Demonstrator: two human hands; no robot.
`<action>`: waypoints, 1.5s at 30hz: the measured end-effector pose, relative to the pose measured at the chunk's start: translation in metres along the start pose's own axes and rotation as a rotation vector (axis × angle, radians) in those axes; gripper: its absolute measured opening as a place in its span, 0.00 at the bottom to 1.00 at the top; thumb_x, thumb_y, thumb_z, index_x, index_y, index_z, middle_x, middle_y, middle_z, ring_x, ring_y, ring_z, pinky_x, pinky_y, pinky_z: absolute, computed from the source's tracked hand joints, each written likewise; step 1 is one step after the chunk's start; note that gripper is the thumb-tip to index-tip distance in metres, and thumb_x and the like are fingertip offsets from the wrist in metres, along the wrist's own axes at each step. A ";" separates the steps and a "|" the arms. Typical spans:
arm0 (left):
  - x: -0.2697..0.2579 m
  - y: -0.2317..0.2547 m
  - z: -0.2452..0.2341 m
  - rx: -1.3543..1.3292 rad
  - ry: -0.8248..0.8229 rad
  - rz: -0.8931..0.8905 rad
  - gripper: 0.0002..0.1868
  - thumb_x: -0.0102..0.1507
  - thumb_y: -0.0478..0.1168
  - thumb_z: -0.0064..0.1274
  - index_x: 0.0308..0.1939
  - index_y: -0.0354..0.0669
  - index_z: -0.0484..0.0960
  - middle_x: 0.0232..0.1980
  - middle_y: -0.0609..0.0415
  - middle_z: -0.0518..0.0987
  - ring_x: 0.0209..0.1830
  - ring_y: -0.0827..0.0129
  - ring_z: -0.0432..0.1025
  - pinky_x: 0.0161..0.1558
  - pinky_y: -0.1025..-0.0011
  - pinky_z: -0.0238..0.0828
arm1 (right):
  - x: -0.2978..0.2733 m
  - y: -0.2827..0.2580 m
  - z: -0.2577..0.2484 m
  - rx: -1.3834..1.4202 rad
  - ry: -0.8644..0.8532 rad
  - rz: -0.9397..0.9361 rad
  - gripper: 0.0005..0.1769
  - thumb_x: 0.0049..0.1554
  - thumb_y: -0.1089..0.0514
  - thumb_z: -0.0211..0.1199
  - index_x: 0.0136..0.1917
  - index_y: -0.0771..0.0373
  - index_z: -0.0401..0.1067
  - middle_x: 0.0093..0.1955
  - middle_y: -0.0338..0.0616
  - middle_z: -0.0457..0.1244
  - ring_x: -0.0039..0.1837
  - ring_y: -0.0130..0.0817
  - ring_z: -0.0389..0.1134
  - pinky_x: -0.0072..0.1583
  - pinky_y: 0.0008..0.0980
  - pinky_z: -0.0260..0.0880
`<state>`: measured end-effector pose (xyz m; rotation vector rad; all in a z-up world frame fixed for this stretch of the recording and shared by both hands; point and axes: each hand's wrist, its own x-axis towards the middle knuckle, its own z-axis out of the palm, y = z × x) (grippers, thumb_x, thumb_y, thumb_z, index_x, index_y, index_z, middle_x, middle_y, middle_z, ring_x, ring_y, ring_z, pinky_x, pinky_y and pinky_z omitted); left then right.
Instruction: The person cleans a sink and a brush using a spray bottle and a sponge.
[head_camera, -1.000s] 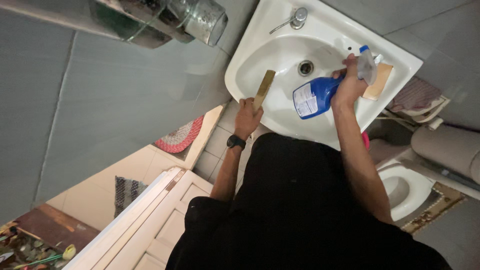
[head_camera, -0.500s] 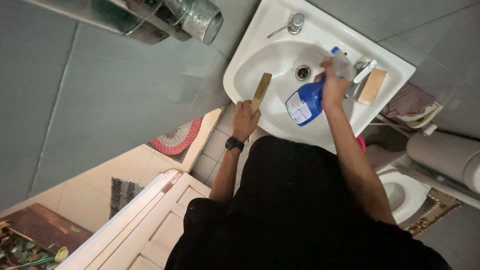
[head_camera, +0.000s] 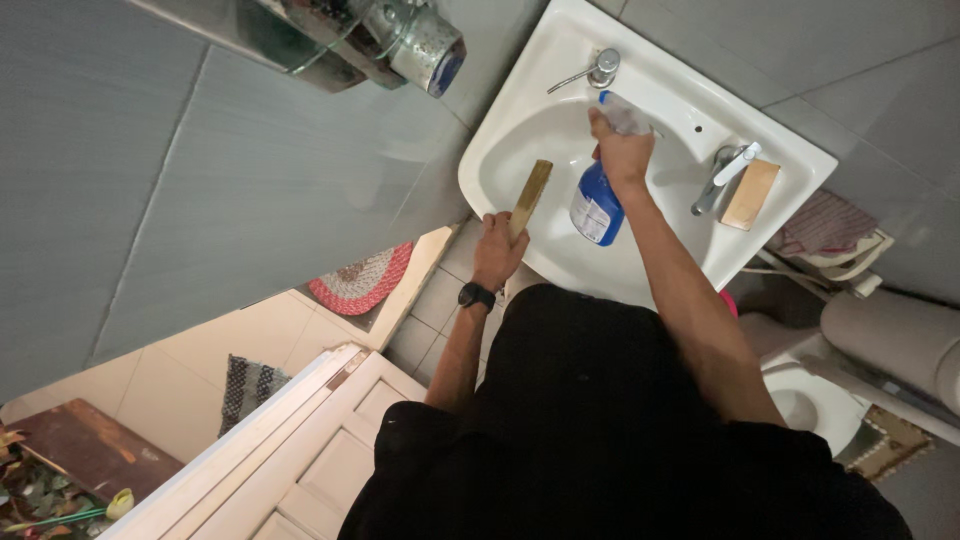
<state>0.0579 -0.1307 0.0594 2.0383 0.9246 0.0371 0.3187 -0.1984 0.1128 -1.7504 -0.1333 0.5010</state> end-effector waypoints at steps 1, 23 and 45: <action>0.000 0.000 0.001 0.003 -0.001 0.003 0.25 0.64 0.48 0.54 0.60 0.38 0.70 0.56 0.39 0.70 0.46 0.40 0.74 0.47 0.50 0.73 | 0.001 0.003 0.001 -0.008 0.033 0.027 0.14 0.56 0.53 0.73 0.47 0.66 0.76 0.32 0.36 0.66 0.26 0.25 0.62 0.30 0.27 0.62; 0.005 0.002 0.000 0.027 -0.021 -0.007 0.26 0.64 0.49 0.54 0.61 0.38 0.70 0.56 0.40 0.70 0.46 0.40 0.75 0.48 0.50 0.73 | 0.008 0.021 -0.017 -0.088 0.024 0.054 0.16 0.58 0.52 0.75 0.42 0.66 0.74 0.32 0.38 0.66 0.28 0.26 0.64 0.33 0.29 0.64; 0.006 0.009 -0.007 0.052 -0.099 -0.068 0.28 0.65 0.49 0.53 0.63 0.36 0.68 0.58 0.39 0.69 0.48 0.41 0.75 0.51 0.51 0.73 | 0.003 0.000 -0.020 0.192 -0.181 0.159 0.21 0.57 0.42 0.72 0.51 0.61 0.76 0.47 0.37 0.69 0.41 0.25 0.68 0.41 0.27 0.69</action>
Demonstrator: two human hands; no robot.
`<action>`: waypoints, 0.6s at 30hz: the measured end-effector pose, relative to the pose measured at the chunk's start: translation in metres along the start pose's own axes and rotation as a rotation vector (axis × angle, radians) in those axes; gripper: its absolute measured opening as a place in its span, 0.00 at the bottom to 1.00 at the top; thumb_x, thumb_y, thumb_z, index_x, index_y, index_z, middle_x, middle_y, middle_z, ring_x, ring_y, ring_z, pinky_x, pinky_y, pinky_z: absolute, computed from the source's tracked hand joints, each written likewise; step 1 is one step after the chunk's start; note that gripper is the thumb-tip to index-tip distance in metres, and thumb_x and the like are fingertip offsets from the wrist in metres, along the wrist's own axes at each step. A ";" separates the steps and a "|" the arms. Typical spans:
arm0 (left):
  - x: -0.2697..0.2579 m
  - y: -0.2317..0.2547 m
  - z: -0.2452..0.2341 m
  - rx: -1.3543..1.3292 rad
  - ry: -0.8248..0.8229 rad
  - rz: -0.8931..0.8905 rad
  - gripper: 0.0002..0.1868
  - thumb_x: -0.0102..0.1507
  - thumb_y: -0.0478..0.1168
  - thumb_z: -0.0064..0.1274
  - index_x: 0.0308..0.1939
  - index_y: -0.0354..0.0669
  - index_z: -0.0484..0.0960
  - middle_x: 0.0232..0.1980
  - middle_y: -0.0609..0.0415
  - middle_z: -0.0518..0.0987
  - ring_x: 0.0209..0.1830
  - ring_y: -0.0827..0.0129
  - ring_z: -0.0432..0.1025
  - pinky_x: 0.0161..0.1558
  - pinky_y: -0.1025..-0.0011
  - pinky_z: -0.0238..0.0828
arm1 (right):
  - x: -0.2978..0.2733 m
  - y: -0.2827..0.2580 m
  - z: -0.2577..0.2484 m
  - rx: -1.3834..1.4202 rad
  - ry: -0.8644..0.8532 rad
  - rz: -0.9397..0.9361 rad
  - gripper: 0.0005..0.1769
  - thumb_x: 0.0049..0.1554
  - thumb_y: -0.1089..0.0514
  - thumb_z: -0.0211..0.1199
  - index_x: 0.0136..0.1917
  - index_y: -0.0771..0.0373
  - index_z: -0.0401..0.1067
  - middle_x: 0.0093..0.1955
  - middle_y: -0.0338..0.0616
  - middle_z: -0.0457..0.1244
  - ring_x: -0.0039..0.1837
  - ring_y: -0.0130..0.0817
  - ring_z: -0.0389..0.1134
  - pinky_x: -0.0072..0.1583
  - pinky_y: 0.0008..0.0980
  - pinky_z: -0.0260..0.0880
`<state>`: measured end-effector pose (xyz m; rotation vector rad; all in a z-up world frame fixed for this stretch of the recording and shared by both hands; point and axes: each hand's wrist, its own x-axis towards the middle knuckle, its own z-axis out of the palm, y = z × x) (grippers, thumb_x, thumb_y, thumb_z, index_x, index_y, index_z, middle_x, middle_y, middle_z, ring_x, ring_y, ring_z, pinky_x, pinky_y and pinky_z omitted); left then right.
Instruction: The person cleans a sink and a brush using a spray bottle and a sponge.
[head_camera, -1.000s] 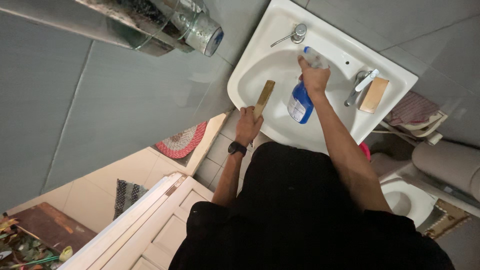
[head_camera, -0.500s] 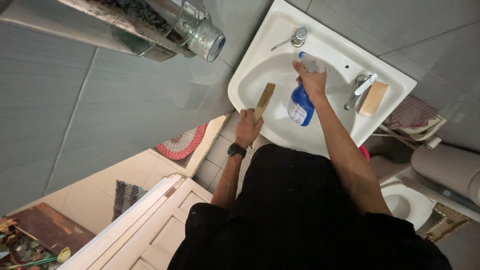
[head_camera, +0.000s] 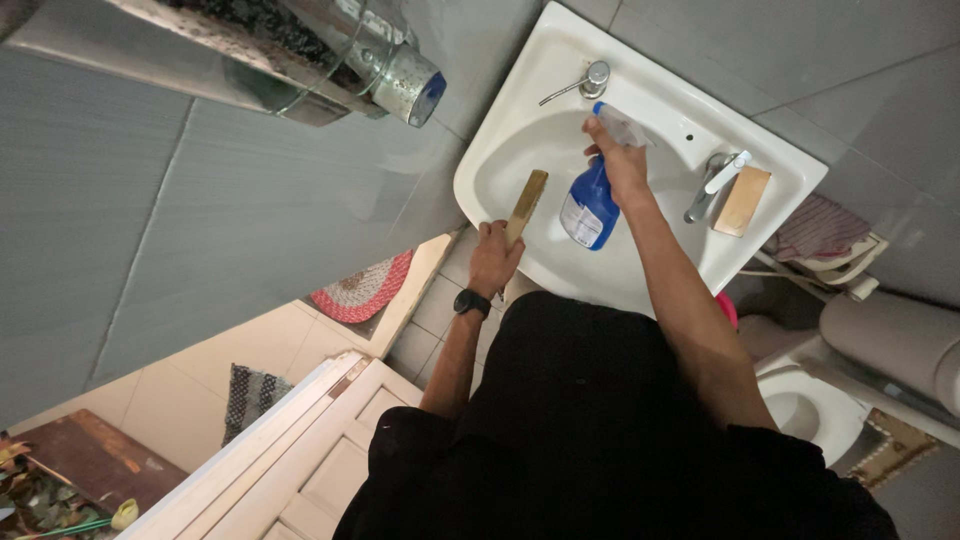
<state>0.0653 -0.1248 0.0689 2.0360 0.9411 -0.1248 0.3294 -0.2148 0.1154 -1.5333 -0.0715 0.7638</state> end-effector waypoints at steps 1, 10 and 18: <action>0.000 0.001 0.000 0.001 0.003 -0.005 0.28 0.65 0.49 0.53 0.63 0.37 0.68 0.58 0.39 0.69 0.48 0.41 0.75 0.51 0.51 0.73 | 0.001 0.000 0.002 0.031 0.021 0.017 0.21 0.57 0.43 0.72 0.50 0.61 0.76 0.45 0.38 0.69 0.39 0.26 0.67 0.40 0.27 0.68; 0.001 -0.008 0.009 0.008 0.046 0.026 0.27 0.64 0.50 0.53 0.62 0.38 0.69 0.58 0.39 0.69 0.48 0.40 0.75 0.50 0.50 0.73 | 0.024 0.031 0.000 0.107 0.163 0.130 0.21 0.59 0.45 0.73 0.45 0.64 0.71 0.37 0.43 0.62 0.35 0.31 0.66 0.39 0.32 0.74; 0.010 -0.014 0.012 -0.383 0.058 -0.018 0.21 0.69 0.46 0.50 0.60 0.37 0.68 0.42 0.47 0.75 0.41 0.54 0.73 0.44 0.58 0.71 | -0.006 0.001 -0.007 0.174 -0.043 0.231 0.21 0.55 0.38 0.66 0.48 0.57 0.74 0.40 0.37 0.69 0.34 0.31 0.66 0.39 0.32 0.68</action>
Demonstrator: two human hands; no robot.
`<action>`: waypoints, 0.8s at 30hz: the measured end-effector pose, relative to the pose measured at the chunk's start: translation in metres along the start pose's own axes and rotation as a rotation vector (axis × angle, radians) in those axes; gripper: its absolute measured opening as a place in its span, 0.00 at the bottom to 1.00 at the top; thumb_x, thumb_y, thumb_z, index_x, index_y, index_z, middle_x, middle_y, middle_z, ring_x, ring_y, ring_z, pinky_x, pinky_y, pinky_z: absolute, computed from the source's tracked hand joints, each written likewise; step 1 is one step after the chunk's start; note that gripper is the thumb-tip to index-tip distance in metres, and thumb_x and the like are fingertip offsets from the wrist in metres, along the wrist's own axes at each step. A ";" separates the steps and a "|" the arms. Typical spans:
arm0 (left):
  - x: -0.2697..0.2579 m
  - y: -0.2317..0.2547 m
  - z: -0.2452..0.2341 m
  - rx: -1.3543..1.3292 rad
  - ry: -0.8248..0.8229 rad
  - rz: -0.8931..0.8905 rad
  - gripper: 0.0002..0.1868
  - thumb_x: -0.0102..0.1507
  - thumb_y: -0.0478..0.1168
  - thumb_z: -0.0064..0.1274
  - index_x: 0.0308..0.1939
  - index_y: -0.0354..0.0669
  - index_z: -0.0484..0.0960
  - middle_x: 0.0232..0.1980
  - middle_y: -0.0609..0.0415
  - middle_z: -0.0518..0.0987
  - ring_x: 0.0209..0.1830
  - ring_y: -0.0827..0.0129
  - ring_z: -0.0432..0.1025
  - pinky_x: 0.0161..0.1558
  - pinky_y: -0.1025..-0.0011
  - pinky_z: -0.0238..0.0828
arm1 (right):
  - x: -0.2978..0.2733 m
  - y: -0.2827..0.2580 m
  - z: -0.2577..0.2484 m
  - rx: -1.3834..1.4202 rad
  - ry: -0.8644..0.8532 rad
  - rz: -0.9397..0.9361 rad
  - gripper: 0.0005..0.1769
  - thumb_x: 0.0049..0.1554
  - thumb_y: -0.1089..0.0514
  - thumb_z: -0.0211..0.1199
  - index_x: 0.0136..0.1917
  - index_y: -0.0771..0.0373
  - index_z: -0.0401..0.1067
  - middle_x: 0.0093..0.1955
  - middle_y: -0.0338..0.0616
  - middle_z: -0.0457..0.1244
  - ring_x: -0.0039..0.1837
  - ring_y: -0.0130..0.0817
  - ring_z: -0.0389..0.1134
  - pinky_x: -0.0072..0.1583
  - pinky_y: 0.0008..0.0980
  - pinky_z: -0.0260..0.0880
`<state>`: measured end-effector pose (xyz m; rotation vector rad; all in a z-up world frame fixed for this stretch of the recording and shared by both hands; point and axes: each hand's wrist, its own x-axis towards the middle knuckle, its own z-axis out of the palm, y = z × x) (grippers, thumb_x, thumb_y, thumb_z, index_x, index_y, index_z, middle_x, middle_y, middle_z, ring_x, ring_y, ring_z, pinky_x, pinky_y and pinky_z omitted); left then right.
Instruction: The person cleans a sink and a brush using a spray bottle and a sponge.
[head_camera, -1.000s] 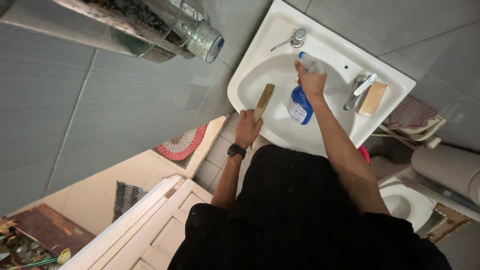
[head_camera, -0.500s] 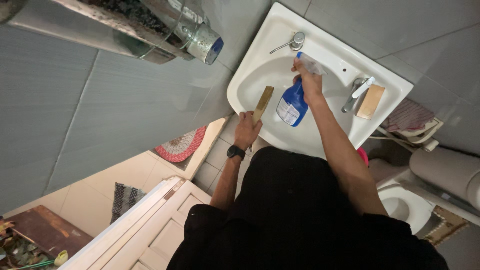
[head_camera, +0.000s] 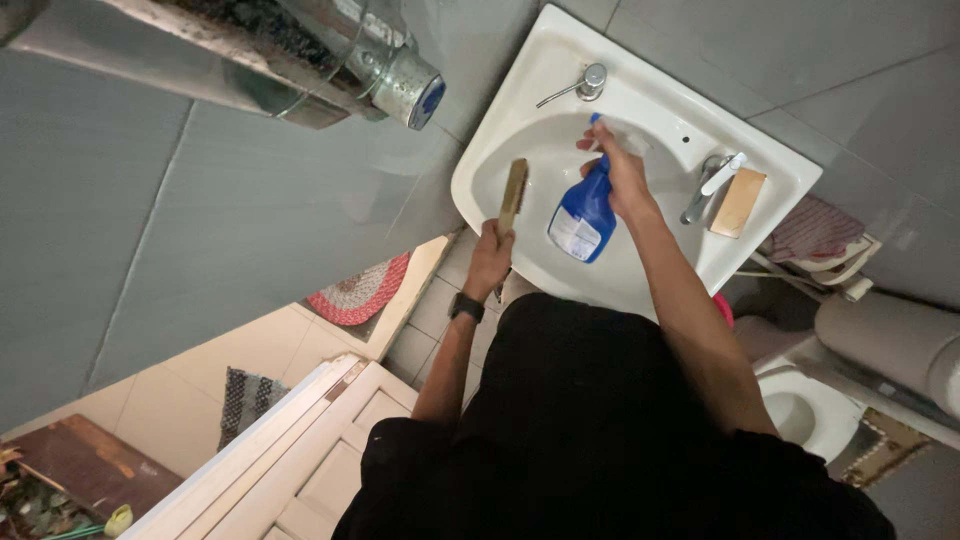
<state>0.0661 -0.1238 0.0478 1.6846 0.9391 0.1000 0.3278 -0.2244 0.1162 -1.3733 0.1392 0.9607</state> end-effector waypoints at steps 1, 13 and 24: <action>0.001 0.007 -0.001 -0.147 -0.024 -0.092 0.21 0.67 0.45 0.50 0.59 0.38 0.67 0.39 0.51 0.74 0.36 0.59 0.71 0.40 0.60 0.70 | -0.001 -0.002 0.000 0.052 -0.001 0.052 0.23 0.56 0.37 0.66 0.48 0.58 0.73 0.38 0.39 0.66 0.34 0.33 0.66 0.39 0.33 0.69; -0.001 0.162 0.023 -0.508 -0.024 0.138 0.23 0.65 0.44 0.62 0.57 0.34 0.73 0.42 0.53 0.80 0.34 0.76 0.72 0.35 0.75 0.72 | -0.023 0.033 -0.010 0.126 -0.176 0.076 0.24 0.67 0.38 0.54 0.57 0.61 0.67 0.42 0.45 0.64 0.41 0.32 0.65 0.46 0.37 0.69; 0.013 0.148 0.035 -0.511 -0.195 0.131 0.17 0.67 0.42 0.56 0.53 0.33 0.74 0.41 0.56 0.80 0.38 0.75 0.76 0.41 0.75 0.76 | -0.063 0.021 -0.016 0.112 -0.494 -0.133 0.21 0.66 0.48 0.66 0.60 0.53 0.56 0.55 0.43 0.62 0.58 0.33 0.66 0.59 0.34 0.69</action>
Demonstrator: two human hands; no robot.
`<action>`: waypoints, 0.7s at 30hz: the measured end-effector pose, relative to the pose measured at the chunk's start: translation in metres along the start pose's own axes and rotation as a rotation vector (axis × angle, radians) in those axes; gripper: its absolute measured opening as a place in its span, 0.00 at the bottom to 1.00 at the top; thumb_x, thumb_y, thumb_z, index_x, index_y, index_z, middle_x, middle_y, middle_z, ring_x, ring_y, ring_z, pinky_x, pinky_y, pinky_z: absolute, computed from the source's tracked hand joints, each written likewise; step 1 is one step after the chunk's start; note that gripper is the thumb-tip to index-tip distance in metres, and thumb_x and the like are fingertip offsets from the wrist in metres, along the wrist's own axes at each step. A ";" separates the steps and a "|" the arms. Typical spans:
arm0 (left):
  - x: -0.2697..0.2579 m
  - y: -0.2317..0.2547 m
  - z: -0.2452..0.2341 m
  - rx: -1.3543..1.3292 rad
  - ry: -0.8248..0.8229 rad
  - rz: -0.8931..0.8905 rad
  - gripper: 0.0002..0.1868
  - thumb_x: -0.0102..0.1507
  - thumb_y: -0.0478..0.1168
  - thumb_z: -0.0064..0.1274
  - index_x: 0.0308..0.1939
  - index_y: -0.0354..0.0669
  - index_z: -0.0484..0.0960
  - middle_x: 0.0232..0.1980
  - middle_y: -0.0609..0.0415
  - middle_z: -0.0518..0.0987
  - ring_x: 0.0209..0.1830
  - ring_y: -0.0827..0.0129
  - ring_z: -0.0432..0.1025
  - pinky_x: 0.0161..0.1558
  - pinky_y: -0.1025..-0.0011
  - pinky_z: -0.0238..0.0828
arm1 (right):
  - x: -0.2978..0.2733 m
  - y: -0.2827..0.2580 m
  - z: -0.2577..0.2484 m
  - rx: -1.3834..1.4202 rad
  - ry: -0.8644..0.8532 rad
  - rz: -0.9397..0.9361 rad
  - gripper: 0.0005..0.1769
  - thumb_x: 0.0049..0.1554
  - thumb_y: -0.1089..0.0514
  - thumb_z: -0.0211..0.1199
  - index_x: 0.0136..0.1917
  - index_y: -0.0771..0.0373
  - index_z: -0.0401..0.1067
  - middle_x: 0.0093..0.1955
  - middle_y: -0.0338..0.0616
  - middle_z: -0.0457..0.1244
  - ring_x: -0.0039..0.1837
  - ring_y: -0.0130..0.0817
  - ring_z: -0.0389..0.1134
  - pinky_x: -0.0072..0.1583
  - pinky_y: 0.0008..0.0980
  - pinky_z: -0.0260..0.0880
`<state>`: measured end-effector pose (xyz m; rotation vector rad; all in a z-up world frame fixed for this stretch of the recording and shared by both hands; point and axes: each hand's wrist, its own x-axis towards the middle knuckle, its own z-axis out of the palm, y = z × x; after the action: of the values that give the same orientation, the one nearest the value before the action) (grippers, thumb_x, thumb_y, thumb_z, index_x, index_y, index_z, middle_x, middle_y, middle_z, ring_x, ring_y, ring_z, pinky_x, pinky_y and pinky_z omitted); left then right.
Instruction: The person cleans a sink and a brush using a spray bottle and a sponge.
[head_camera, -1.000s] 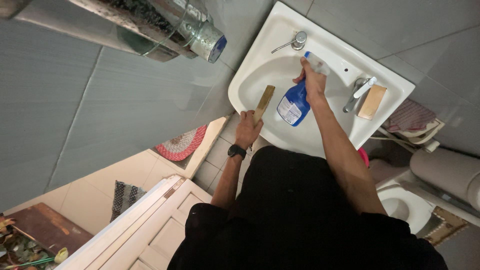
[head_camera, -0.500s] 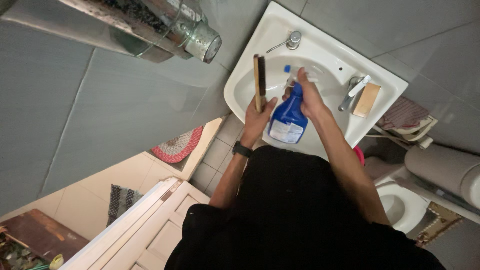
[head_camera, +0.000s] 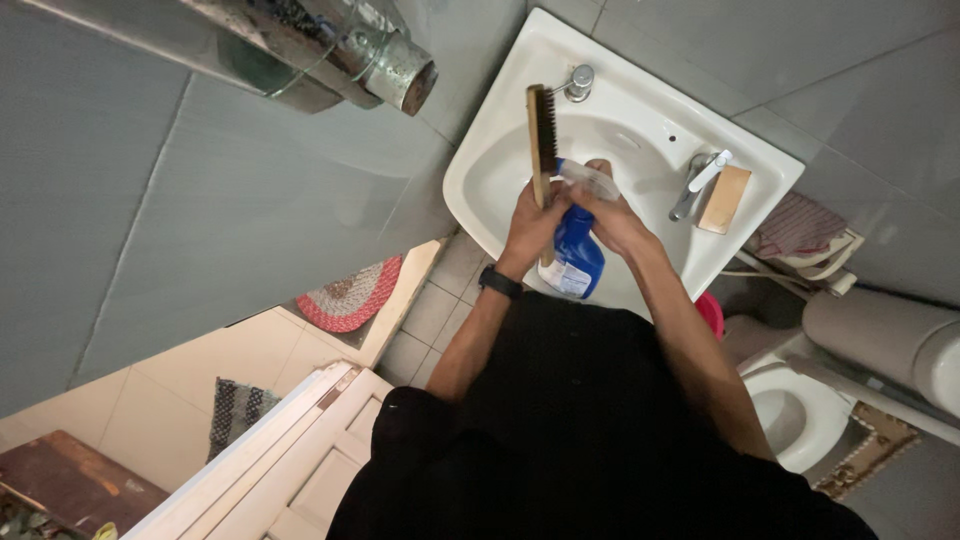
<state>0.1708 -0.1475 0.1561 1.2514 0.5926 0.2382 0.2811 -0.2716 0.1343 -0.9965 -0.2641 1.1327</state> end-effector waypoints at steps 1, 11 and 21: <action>0.001 -0.007 0.000 -0.044 0.009 0.013 0.16 0.68 0.41 0.55 0.53 0.33 0.74 0.40 0.57 0.79 0.38 0.76 0.74 0.40 0.75 0.74 | -0.003 -0.008 0.000 -0.225 -0.005 0.085 0.22 0.62 0.48 0.67 0.62 0.56 0.61 0.55 0.45 0.64 0.58 0.34 0.68 0.60 0.35 0.70; 0.008 -0.011 -0.014 -0.325 -0.022 -0.082 0.17 0.65 0.37 0.58 0.54 0.37 0.71 0.43 0.56 0.77 0.32 0.75 0.73 0.32 0.74 0.72 | -0.024 -0.041 0.033 -0.803 0.002 0.325 0.32 0.59 0.43 0.64 0.68 0.65 0.67 0.57 0.51 0.70 0.58 0.36 0.70 0.62 0.36 0.70; 0.006 0.001 -0.005 -0.260 0.044 -0.017 0.25 0.63 0.38 0.63 0.60 0.37 0.70 0.50 0.51 0.81 0.49 0.70 0.77 0.48 0.70 0.79 | -0.023 -0.033 0.046 -0.948 0.095 0.038 0.39 0.62 0.47 0.61 0.75 0.72 0.52 0.60 0.59 0.66 0.62 0.42 0.70 0.61 0.38 0.69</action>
<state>0.1730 -0.1398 0.1546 0.9920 0.5898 0.3187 0.2624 -0.2686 0.1922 -1.8831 -0.7457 0.9814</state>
